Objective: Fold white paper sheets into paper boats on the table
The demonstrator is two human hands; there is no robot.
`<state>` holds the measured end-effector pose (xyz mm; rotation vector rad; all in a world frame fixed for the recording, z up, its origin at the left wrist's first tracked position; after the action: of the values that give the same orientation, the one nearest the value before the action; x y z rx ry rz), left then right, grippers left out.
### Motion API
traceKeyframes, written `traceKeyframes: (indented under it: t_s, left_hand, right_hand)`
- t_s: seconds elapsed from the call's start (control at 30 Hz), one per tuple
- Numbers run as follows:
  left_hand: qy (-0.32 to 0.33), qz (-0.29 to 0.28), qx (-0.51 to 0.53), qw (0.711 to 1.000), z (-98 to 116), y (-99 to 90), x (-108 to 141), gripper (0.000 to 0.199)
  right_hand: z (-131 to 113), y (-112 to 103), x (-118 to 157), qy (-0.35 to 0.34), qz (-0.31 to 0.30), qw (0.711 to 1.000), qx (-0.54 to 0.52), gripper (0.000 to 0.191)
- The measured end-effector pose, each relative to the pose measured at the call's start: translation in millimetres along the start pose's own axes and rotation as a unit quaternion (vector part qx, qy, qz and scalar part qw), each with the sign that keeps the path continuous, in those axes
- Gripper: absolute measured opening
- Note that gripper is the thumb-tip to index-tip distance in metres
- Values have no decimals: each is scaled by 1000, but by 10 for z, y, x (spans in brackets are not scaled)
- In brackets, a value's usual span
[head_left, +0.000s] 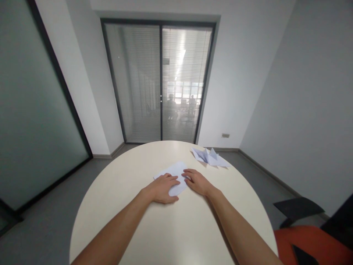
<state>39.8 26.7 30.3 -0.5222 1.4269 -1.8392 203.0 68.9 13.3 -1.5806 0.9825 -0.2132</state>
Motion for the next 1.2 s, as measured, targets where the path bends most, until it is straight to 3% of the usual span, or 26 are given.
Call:
traceKeyframes:
  t_s: [0.23, 0.53, 0.8, 1.03, 1.2]
  left_hand:
    - [-20, 29, -19, 999, -39, 5, -13, 53]
    - [-12, 4, 31, 999, -82, -29, 3, 55]
    - [-49, 28, 92, 994, -152, -131, -1, 32]
    - [-133, 68, 94, 984, -265, -152, -53, 53]
    - [-169, 94, 69, 979, -325, -137, -72, 56]
  right_hand:
    - [-187, -40, -51, -29, -2, 999, -34, 26]
    - [-66, 8, -15, -18, -10, 998, -53, 26]
    - [-97, -27, -14, -33, 3, 999, -43, 28]
    - [-274, -127, -44, -24, -14, 998, -61, 36]
    - [-284, -146, -60, -13, -4, 999, -46, 27]
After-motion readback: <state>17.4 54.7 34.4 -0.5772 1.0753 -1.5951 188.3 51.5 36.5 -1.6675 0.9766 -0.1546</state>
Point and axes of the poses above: each hand's wrist, its own x-axis away from the middle knuckle, its own y-axis out of the palm, z = x × y, the point moved 7 cm from there along -x, towards the middle knuckle, and after that the axes turned 10 degrees about -y, right-handed, at the moved point
